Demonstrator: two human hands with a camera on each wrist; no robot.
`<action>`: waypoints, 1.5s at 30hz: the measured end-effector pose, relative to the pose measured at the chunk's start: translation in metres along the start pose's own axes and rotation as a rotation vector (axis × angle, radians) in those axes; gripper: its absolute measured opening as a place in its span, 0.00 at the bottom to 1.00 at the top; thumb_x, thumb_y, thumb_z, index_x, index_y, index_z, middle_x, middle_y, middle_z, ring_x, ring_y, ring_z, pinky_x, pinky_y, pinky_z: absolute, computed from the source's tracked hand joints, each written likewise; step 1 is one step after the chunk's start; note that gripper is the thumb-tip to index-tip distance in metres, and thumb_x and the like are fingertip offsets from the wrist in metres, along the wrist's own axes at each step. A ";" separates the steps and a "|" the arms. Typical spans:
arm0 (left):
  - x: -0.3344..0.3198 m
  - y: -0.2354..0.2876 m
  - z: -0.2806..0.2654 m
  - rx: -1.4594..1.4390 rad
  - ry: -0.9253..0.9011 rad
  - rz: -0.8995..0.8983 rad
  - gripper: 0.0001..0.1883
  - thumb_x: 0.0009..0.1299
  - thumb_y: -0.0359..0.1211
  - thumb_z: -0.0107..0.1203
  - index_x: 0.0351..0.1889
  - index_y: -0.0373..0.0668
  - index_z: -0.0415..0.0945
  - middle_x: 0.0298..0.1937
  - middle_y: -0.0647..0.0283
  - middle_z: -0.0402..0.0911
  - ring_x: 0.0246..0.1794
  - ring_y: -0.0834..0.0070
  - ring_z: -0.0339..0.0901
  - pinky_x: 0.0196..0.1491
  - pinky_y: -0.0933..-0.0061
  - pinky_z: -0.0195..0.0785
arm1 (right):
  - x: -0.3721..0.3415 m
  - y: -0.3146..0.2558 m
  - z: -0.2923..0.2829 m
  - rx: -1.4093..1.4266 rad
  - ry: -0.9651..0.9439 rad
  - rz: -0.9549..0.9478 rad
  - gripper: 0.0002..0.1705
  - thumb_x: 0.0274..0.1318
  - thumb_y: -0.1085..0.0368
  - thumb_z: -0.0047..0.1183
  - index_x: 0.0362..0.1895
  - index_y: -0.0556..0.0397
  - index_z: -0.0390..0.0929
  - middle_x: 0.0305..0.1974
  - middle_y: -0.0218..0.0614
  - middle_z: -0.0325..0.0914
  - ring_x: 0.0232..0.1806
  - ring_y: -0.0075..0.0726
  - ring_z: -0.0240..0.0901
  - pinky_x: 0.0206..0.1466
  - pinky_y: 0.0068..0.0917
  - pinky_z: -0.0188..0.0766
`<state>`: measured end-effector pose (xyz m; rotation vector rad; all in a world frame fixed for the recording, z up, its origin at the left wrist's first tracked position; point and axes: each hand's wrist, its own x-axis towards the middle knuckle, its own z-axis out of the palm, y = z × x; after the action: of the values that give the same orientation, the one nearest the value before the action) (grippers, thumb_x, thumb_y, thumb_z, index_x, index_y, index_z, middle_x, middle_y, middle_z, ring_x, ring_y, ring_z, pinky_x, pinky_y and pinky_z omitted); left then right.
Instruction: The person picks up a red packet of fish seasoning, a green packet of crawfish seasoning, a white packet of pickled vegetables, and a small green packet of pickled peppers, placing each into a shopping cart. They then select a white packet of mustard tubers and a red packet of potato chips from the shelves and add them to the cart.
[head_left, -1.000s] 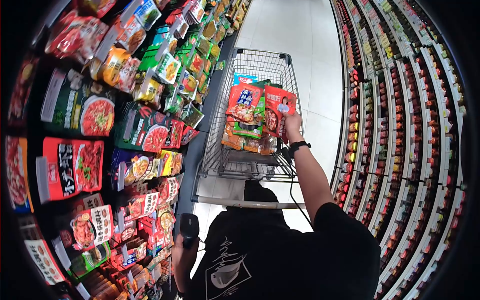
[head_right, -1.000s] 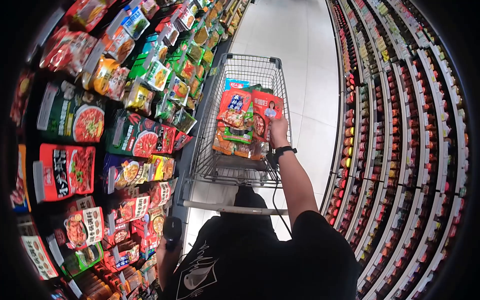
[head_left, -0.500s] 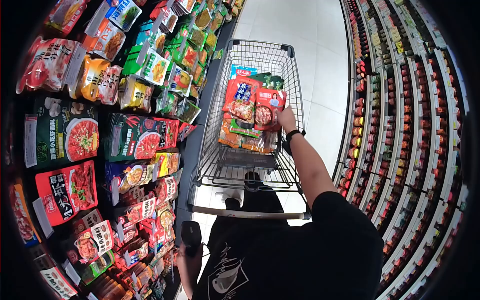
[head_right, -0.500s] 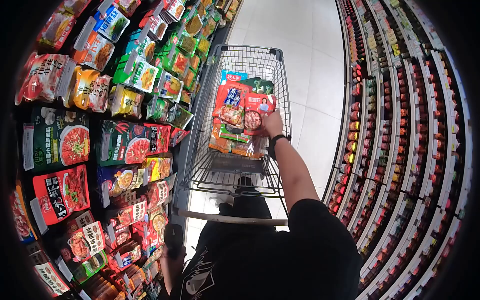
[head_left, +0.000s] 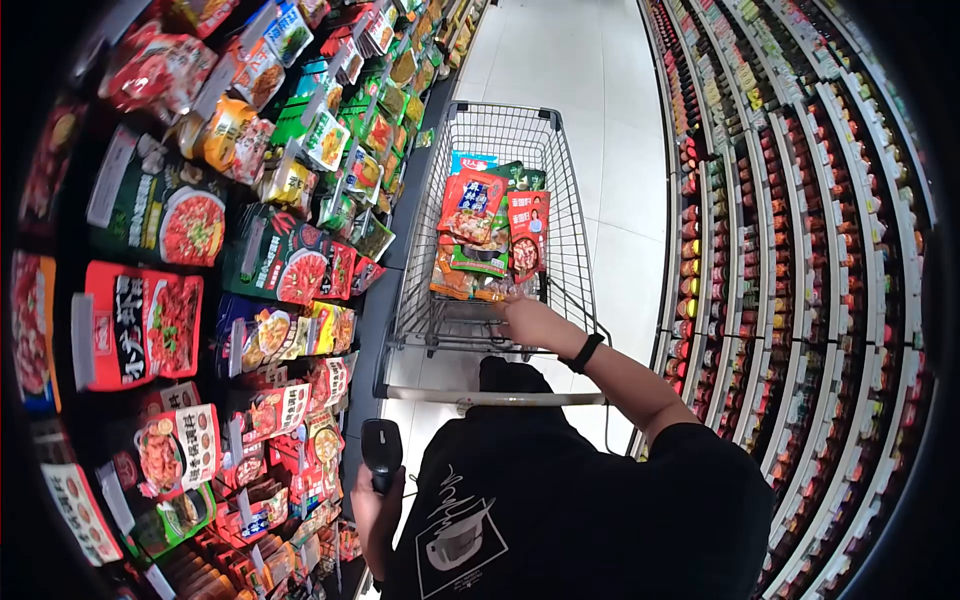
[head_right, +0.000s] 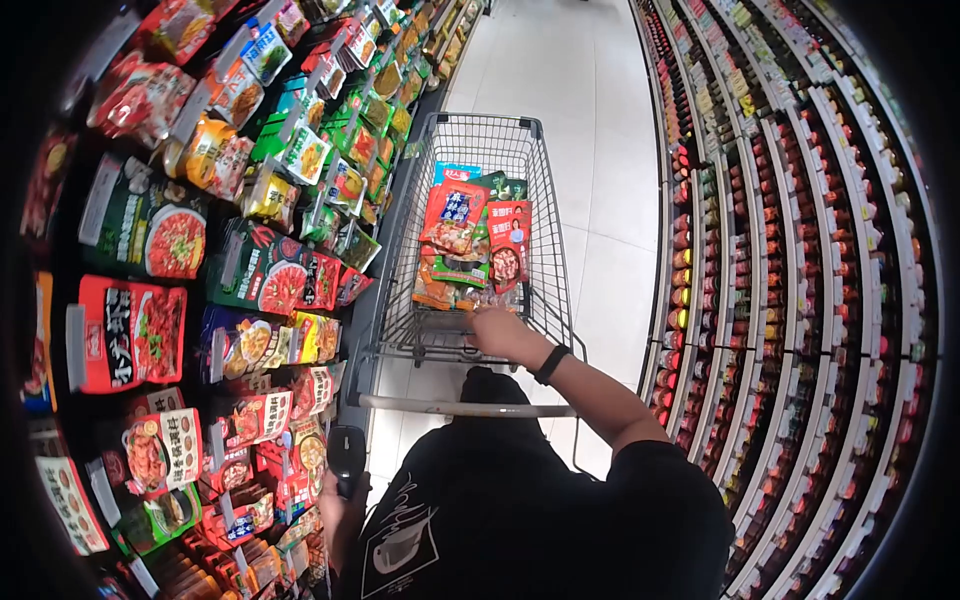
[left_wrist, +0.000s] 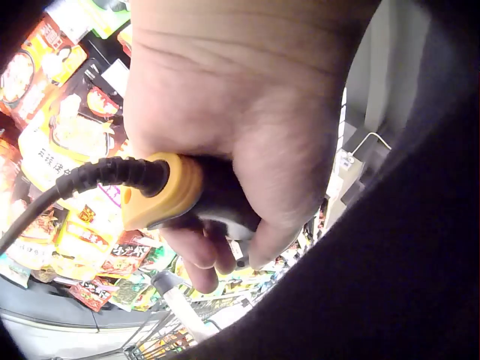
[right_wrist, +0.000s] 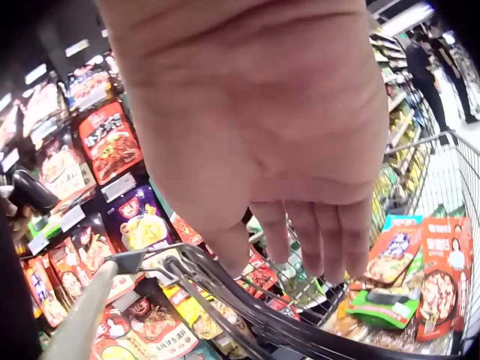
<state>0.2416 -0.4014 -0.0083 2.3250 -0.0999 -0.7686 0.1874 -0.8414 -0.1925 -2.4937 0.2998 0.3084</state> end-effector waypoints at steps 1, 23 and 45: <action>-0.005 -0.004 -0.002 -0.022 0.006 0.010 0.21 0.72 0.35 0.73 0.60 0.40 0.82 0.42 0.50 0.91 0.38 0.60 0.90 0.47 0.61 0.80 | -0.012 -0.018 -0.012 0.016 -0.009 -0.010 0.18 0.69 0.55 0.62 0.51 0.56 0.83 0.45 0.53 0.88 0.49 0.63 0.87 0.55 0.59 0.81; -0.123 -0.135 -0.023 -0.121 0.197 0.151 0.27 0.71 0.38 0.70 0.67 0.42 0.80 0.48 0.44 0.90 0.49 0.44 0.89 0.51 0.52 0.81 | -0.064 -0.146 0.092 -0.366 0.047 0.068 0.25 0.68 0.46 0.65 0.51 0.56 0.85 0.39 0.56 0.89 0.42 0.64 0.89 0.49 0.56 0.86; -0.124 -0.137 -0.020 -0.155 0.133 0.146 0.22 0.72 0.34 0.70 0.63 0.40 0.81 0.43 0.45 0.91 0.43 0.48 0.91 0.46 0.56 0.82 | -0.028 -0.156 0.066 -0.302 0.078 0.258 0.20 0.65 0.52 0.60 0.50 0.51 0.91 0.45 0.56 0.91 0.50 0.62 0.90 0.58 0.55 0.86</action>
<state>0.1323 -0.2511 -0.0205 2.1870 -0.1442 -0.5291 0.1949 -0.6744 -0.1523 -2.7703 0.6531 0.3855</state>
